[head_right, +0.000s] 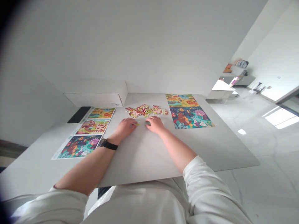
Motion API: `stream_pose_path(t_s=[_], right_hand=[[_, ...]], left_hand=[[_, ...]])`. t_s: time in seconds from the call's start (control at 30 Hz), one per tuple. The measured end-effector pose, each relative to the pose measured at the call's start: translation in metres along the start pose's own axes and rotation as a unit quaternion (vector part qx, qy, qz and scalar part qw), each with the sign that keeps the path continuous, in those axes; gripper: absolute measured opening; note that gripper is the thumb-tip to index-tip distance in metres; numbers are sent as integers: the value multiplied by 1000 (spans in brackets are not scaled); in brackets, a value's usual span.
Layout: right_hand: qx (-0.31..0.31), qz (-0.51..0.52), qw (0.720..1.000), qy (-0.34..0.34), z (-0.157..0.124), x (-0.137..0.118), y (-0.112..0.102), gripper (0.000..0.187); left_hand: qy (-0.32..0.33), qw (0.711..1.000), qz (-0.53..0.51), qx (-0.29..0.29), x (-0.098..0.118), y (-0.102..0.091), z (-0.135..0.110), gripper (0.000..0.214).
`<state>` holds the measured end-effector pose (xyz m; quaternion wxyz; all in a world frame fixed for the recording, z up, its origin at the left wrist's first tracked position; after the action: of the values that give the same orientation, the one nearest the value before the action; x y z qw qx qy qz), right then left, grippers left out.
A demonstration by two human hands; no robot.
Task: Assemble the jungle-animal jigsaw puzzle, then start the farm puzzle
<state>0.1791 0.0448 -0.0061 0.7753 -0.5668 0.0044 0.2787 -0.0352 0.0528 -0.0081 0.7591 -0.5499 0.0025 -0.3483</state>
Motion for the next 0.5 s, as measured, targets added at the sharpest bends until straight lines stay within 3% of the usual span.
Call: stream_pose_path(t_s=[0.17,0.33,0.5], right_hand=[[15,-2,1000,11,-11,26,-10,22],[21,4,1000,20,-9,31,-11,24],[154,-8,983,103,-1,66,-32,31]], left_hand=[[1,1000,-12,-5,2,4,2,26],[-11,1000,-5,-9,5,7,3,27],[-19,1000,-12,0,7,7,3,30]])
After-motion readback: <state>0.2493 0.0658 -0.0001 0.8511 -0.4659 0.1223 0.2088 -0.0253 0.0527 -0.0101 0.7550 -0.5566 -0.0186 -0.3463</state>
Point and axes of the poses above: each hand's wrist, its own z-axis towards the middle knuckle, its own y-axis out of the palm, x = y × z, the point moved 5 cm from there along z, towards the middle knuckle, and after that the axes turned 4 degrees about x, right-handed, at the moved point
